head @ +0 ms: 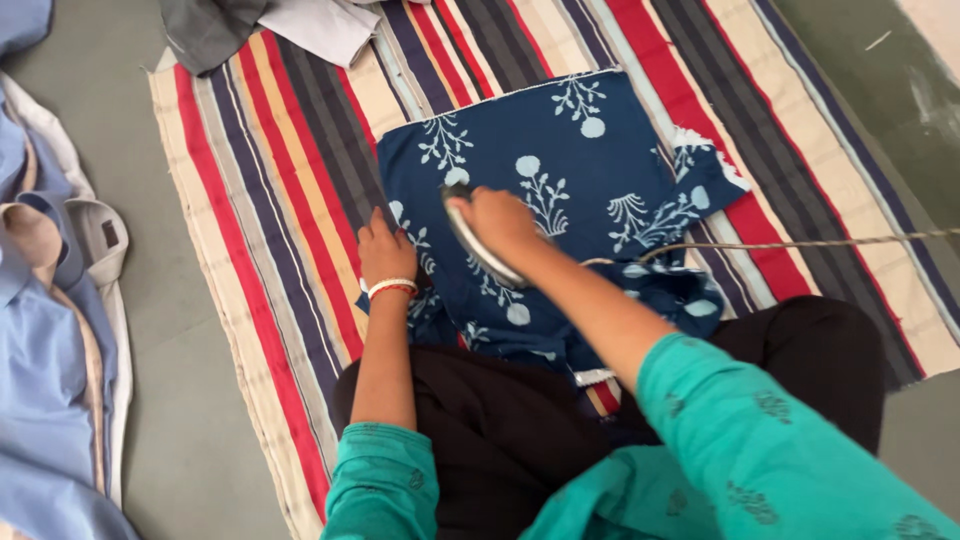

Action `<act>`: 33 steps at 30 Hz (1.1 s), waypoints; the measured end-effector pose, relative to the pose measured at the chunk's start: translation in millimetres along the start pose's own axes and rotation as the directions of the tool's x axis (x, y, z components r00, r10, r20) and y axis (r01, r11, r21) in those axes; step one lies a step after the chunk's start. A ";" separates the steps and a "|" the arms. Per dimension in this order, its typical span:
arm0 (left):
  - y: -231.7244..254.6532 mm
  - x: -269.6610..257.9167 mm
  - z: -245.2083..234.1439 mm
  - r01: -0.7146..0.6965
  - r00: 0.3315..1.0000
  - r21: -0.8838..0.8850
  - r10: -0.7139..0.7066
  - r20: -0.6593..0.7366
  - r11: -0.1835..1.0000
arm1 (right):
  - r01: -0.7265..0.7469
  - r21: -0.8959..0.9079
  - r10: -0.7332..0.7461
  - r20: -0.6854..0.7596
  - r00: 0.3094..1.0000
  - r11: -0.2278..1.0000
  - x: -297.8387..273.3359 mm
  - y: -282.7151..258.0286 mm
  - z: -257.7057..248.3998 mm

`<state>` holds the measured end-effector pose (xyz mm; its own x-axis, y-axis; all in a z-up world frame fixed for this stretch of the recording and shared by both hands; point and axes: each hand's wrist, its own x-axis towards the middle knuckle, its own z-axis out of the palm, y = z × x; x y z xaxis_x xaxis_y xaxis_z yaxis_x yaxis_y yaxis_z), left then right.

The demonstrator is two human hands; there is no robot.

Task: The person irons a dark blue patterned garment laid out on a striped mat. They smooth the fabric with their hands, use an electric iron to press the main body and sleeves, and flip the garment to iron the other side.

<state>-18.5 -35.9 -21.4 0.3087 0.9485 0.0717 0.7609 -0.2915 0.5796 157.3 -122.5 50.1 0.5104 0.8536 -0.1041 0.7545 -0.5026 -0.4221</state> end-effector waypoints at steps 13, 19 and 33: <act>86.2 -107.4 -51.1 -0.268 0.963 -0.245 0.269 -0.028 0.932 | 0.046 -0.013 -0.046 -0.048 0.998 0.999 -48.1 84.1 -23.9; 176.5 -238.9 17.3 0.080 0.813 -0.499 0.233 0.534 0.863 | -0.190 0.074 0.198 -0.117 0.973 0.979 -25.2 154.8 -60.6; 299.3 -296.2 173.0 -0.173 0.891 -0.225 0.250 0.378 0.959 | -0.103 -0.012 0.103 -0.011 0.995 0.995 56.2 212.0 -103.9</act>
<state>216.6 -425.6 -9.6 0.6811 0.7256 -0.0982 0.5479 -0.4161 0.7257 388.8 -195.3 48.3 0.5898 0.7959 -0.1366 0.7031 -0.5893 -0.3979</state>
